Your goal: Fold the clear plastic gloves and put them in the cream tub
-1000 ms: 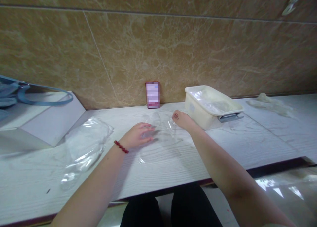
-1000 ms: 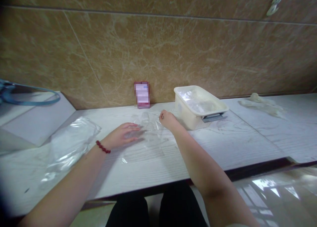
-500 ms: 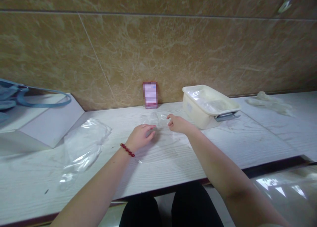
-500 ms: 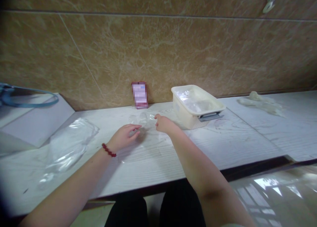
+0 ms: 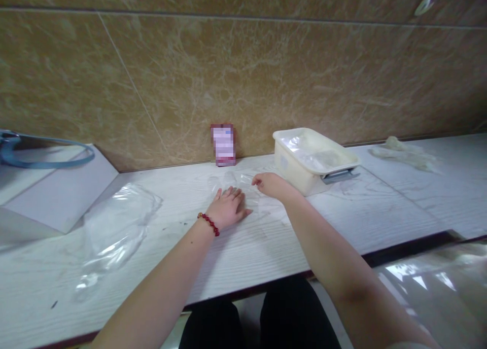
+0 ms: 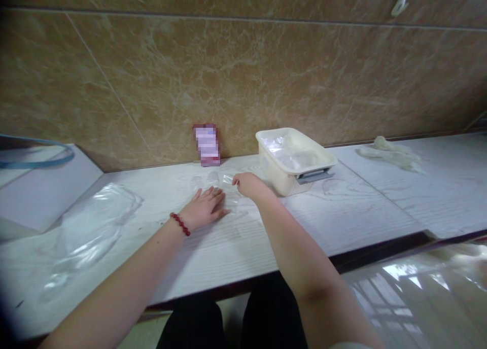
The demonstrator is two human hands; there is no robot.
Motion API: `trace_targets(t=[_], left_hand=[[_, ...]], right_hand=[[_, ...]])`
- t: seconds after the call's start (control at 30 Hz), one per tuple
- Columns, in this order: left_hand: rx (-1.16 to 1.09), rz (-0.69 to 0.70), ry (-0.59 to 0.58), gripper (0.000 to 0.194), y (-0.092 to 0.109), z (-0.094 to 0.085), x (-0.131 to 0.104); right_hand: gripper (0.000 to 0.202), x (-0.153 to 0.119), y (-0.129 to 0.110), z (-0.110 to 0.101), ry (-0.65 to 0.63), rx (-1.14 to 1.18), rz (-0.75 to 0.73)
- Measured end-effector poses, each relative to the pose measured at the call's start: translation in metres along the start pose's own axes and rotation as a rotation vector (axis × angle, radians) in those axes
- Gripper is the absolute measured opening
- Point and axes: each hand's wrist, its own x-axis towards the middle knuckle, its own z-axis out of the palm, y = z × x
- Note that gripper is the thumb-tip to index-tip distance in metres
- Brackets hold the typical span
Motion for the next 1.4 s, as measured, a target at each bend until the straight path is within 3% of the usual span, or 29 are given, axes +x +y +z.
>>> trace_targets(t=[0.23, 0.87, 0.93, 1.1, 1.23, 1.4], left_hand=[[-0.022, 0.009, -0.027, 0.067, -0.005, -0.003, -0.003], [-0.039, -0.042, -0.128, 0.08, -0.013, -0.005, -0.011], [-0.029, -0.047, -0.137, 0.081, -0.014, -0.005, -0.012], [0.002, -0.053, -0.081, 0.081, -0.014, -0.006, -0.012], [0.0, 0.026, -0.008, 0.079, -0.009, -0.006, -0.01], [-0.022, 0.064, -0.054, 0.076, -0.004, -0.005, -0.011]], right_hand=[[0.025, -0.001, 0.0, 0.001, -0.119, -0.062, 0.023], [0.032, 0.004, 0.012, 0.005, -0.179, -0.016, -0.01], [0.029, 0.007, 0.014, 0.008, -0.158, 0.012, 0.014], [0.029, 0.018, 0.012, 0.018, 0.045, -0.02, 0.257], [0.043, 0.028, 0.009, 0.027, 0.091, -0.022, 0.223], [0.048, 0.039, 0.007, 0.04, 0.176, 0.043, 0.164]])
